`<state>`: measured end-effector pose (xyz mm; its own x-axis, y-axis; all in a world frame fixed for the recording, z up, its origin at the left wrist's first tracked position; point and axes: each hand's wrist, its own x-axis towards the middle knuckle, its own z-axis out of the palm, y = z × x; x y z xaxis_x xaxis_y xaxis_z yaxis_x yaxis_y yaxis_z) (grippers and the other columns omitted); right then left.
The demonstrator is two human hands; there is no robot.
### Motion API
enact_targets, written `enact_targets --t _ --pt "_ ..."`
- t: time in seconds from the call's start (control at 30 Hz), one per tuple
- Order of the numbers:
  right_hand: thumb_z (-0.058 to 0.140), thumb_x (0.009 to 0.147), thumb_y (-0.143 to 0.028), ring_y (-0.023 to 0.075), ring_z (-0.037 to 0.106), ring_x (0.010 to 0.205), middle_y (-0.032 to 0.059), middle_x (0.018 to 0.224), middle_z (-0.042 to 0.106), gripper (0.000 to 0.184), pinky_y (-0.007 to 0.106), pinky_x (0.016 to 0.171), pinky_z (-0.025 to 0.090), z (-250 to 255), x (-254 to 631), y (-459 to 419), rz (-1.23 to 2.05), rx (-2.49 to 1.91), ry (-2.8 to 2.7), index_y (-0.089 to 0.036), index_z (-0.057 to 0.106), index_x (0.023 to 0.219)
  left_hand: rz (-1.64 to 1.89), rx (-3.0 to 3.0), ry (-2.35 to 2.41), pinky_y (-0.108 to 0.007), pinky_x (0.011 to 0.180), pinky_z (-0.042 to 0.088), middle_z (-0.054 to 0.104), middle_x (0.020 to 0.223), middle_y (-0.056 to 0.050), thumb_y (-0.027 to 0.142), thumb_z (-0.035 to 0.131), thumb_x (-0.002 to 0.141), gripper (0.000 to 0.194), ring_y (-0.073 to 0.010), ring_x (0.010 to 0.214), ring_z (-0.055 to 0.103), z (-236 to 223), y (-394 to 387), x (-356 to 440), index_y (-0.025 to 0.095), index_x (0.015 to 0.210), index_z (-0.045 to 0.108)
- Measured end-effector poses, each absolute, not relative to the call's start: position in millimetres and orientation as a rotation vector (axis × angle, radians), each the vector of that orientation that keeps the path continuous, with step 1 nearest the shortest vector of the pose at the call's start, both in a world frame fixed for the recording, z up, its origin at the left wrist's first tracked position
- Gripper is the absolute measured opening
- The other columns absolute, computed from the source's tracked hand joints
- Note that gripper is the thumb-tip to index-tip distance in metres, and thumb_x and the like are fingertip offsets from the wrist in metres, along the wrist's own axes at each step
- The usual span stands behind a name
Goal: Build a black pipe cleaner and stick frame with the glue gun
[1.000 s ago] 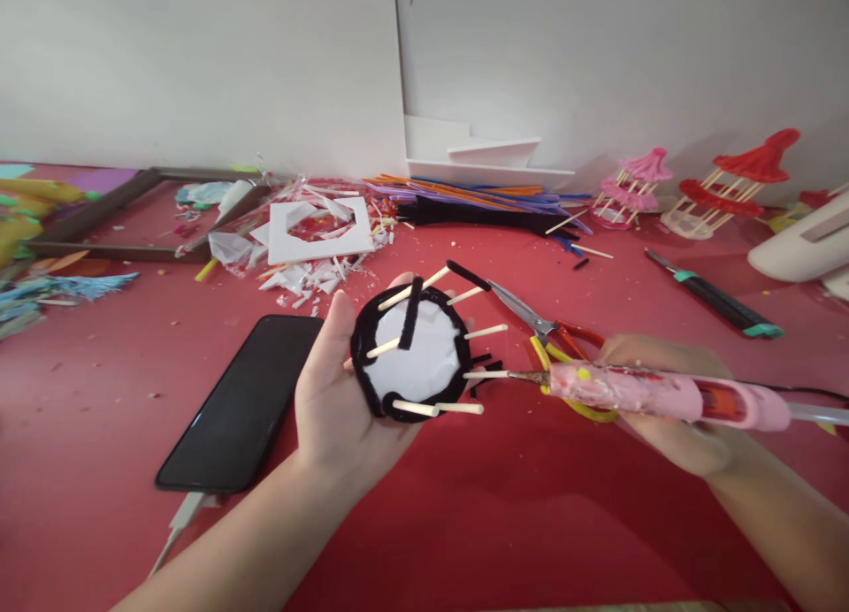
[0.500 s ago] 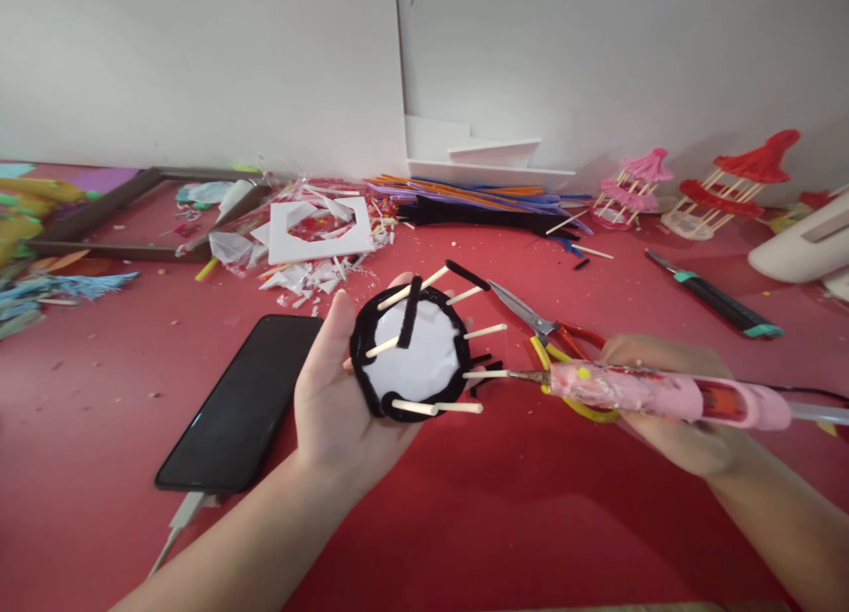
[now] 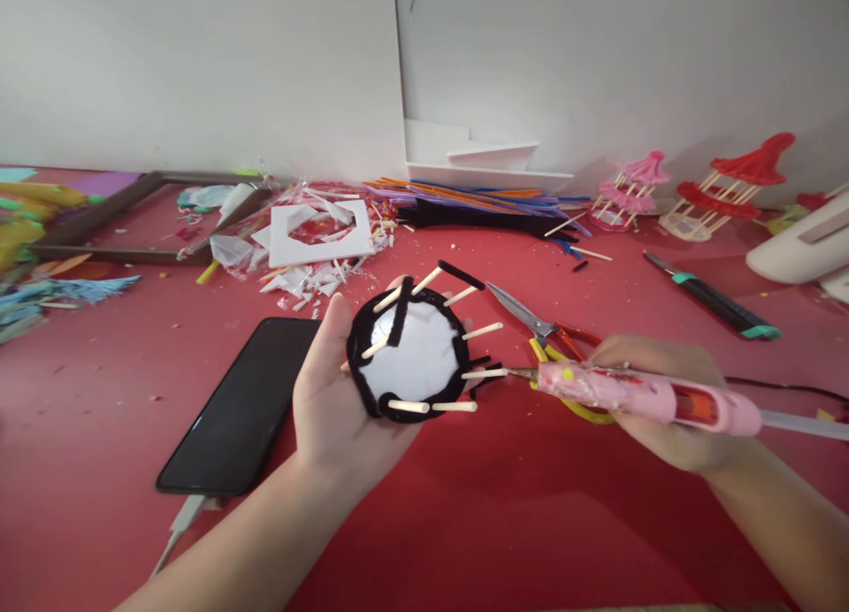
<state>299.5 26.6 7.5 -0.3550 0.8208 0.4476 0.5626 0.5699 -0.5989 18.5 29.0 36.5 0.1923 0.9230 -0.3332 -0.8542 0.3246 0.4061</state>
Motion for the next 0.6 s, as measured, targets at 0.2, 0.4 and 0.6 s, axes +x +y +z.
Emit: enact_targets --t 0.2,0.4,0.6 --pt "0.066 0.080 -0.026 0.0213 0.072 0.067 0.0043 0.086 0.076 0.022 0.030 0.057 0.056 3 330 45 0.200 -1.256 -2.180 -0.026 0.067 0.101 1.290 0.042 0.641 -0.076 0.090 0.049 0.078 0.101 -0.009 0.056 0.045 0.093 0.043 -0.0385 0.093 0.074 42 33 20 0.024 0.098 0.073" --pt "0.055 0.074 -0.014 0.0335 0.072 0.102 0.0130 0.114 0.073 0.043 0.044 0.083 0.060 -14 396 77 0.192 -1.603 -2.259 -0.024 0.066 0.114 1.241 -0.053 0.747 -0.084 0.089 0.042 0.071 0.122 -0.014 0.058 0.050 0.090 0.046 -0.0458 0.108 0.067 42 35 20 0.022 0.109 0.070" --pt "0.046 0.062 -0.001 0.0333 0.071 0.103 0.0125 0.110 0.075 0.053 0.043 0.082 0.058 -17 442 91 0.039 -1.692 -2.389 -0.023 0.074 0.101 1.265 -0.103 0.713 -0.082 0.091 0.043 0.071 0.120 -0.017 0.055 0.056 0.088 0.046 -0.0460 0.111 0.067 42 34 20 0.019 0.114 0.068"
